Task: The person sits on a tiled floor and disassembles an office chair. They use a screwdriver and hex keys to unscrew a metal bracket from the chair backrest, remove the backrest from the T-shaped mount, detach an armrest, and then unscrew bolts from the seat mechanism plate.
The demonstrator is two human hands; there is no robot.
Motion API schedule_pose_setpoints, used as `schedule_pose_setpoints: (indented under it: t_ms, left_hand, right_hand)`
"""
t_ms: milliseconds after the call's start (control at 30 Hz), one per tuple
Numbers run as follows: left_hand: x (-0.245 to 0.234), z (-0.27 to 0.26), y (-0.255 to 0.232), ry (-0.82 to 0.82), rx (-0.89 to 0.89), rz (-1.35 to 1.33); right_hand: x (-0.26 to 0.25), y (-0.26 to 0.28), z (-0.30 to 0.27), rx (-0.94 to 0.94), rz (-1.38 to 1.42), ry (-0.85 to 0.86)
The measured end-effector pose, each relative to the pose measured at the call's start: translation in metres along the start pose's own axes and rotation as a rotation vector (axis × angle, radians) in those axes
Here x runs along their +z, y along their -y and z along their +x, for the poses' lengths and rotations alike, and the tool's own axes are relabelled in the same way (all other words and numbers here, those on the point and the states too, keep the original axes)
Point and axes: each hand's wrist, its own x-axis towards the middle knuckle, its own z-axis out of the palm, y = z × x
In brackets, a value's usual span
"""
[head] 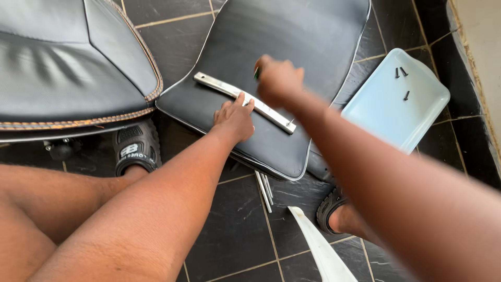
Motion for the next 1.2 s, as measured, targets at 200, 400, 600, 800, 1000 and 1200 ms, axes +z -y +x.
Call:
schedule_pose_setpoints:
  t_ms: [200,400,600,800,1000,1200]
  left_hand:
    - [0.002,-0.01,0.011,-0.103,-0.033,-0.147]
    - [0.007,-0.003,0.021,-0.104,-0.089,-0.307]
    - [0.014,0.005,0.025,-0.132,0.053,-0.123]
    - [0.004,0.001,0.017,-0.131,-0.009,-0.167]
    - [0.011,-0.007,0.019,-0.114,-0.177,-0.452]
    - [0.015,0.005,0.025,-0.185,0.069,-0.077]
  right_hand:
    - [0.018,-0.011,-0.066,-0.082,0.141,-0.144]
    - [0.011,-0.016,-0.09,-0.199,0.238,-0.226]
    - [0.028,-0.005,-0.117,-0.373,-0.078,-0.019]
    - [0.023,-0.041,-0.126,-0.04,0.403,-0.359]
    - [0.056,-0.037,-0.086,0.999,1.534,0.072]
    - [0.041,-0.099,-0.104,0.835,0.924,0.3]
